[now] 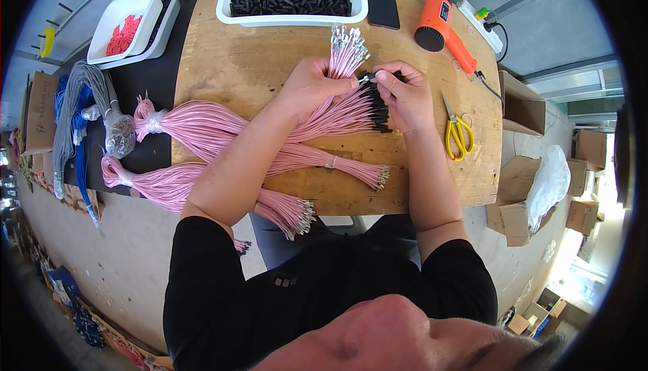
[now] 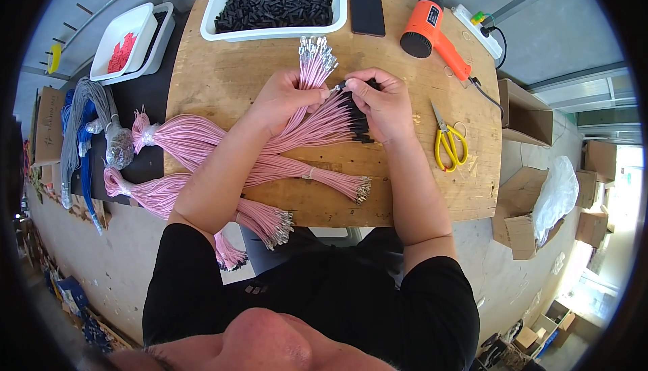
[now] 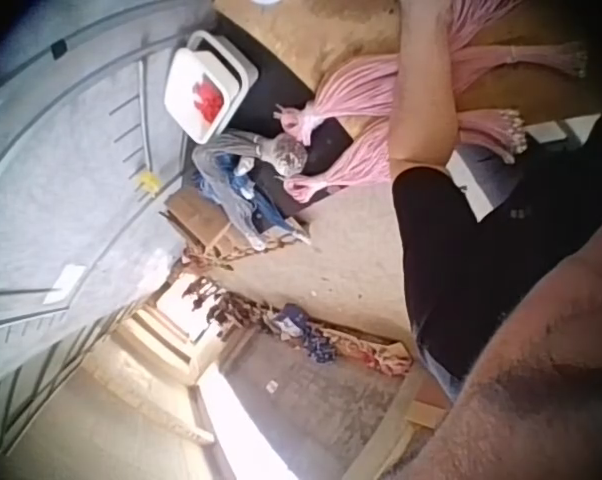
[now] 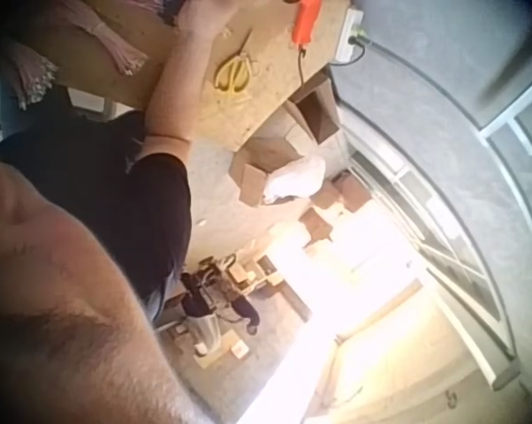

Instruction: Manually attaching small black protective caps to the ends of pink wire bundles at a factory assembly bench.

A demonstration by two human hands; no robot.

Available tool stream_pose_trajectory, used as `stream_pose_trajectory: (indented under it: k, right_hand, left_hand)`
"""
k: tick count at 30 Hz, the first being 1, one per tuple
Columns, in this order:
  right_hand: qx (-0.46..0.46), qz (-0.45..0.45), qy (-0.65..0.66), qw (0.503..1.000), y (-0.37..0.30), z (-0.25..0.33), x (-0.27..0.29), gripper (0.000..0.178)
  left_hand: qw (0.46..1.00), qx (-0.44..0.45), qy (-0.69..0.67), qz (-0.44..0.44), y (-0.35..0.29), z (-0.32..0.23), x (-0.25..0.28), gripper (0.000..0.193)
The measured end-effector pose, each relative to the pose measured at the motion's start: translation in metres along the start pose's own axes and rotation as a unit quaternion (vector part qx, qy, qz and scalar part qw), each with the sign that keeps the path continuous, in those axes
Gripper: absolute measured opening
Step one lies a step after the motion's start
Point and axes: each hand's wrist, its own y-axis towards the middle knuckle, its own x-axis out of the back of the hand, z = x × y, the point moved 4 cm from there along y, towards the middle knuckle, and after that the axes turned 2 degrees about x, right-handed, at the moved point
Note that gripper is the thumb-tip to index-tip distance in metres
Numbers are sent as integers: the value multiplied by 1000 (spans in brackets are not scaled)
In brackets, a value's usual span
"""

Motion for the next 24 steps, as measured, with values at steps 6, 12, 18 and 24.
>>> stream_pose_trajectory:
  k: [6, 12, 18, 24]
  right_hand:
    - [-6, 6, 3, 1000, -1, -1, -1, 10]
    - [-3, -22, -17, 1000, 0, 0, 4, 11]
    - [-95, 10, 87, 992, 1, 1, 4, 20]
    - [-102, 55, 94, 989, 3, -5, 10, 21]
  left_hand:
    - [1000, 9, -16, 8, -1, 0, 0, 12]
    - [998, 38, -44, 14, 0, 1, 2, 17]
    - [999, 36, -17, 0, -1, 2, 2, 19]
    - [1000, 19, 7, 12, -1, 3, 2, 19]
